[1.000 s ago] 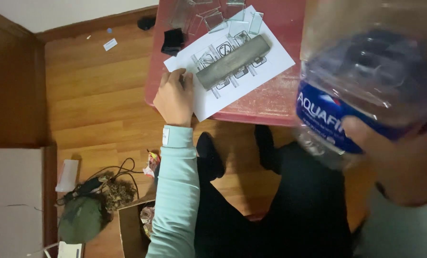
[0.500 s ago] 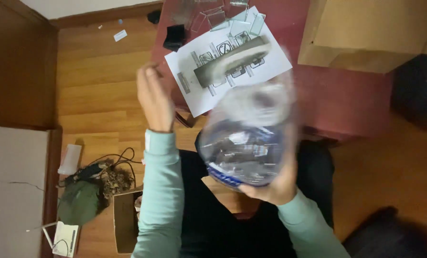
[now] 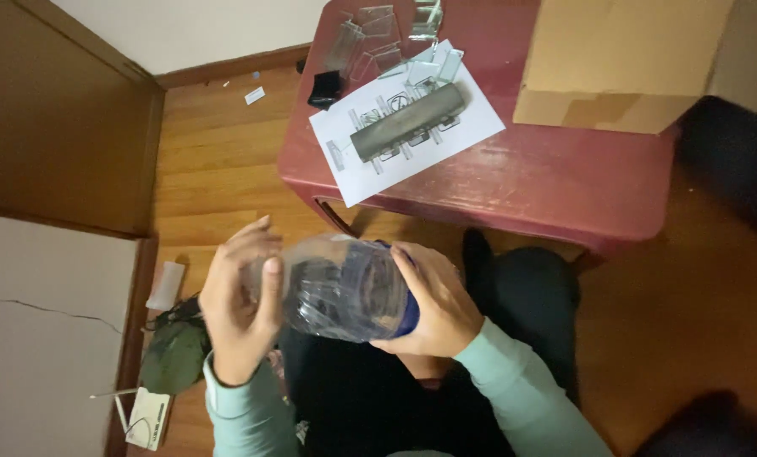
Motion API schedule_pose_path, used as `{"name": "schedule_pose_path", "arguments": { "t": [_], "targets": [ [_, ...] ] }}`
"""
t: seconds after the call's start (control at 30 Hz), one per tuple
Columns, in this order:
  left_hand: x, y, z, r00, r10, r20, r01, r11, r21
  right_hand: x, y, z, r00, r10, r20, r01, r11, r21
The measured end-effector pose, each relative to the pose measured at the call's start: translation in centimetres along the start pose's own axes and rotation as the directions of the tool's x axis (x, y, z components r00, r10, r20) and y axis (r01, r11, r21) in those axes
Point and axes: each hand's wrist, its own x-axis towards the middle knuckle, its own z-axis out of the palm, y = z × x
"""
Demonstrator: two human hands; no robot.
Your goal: Sanding a rectangular metal part using a sanding block while occasionally checking a laptop.
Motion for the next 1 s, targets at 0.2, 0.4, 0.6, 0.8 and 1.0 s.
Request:
{"name": "schedule_pose_path", "arguments": {
  "t": [0.2, 0.4, 0.6, 0.8, 1.0],
  "targets": [
    [-1.9, 1.9, -0.4, 0.982, -0.182, 0.048, 0.179, 0.983, 0.05, -0.3, -0.4, -0.3, 1.0, 0.029, -0.006, -0.029, 0.999, 0.014],
    [-1.4, 3.2, 0.2, 0.986, -0.165, 0.028, 0.159, 0.977, 0.143, -0.2, -1.0, 0.1, 0.999, -0.006, -0.043, 0.003, 0.996, -0.09],
    [-1.6, 3.3, 0.7, 0.98, -0.198, 0.035, 0.193, 0.975, 0.111, -0.7, -0.5, 0.3, 0.993, -0.046, -0.108, 0.042, 0.998, -0.044],
    [-3.5, 1.2, 0.3, 0.982, -0.161, -0.097, 0.162, 0.987, -0.004, -1.3, -0.4, -0.1, 0.995, -0.031, -0.095, 0.033, 0.999, 0.014],
    [-5.2, -0.5, -1.4, 0.969, -0.172, -0.178, 0.196, 0.973, 0.126, -1.1, -0.1, 0.1, 0.993, -0.019, -0.119, 0.02, 1.0, 0.008]
  ]
}}
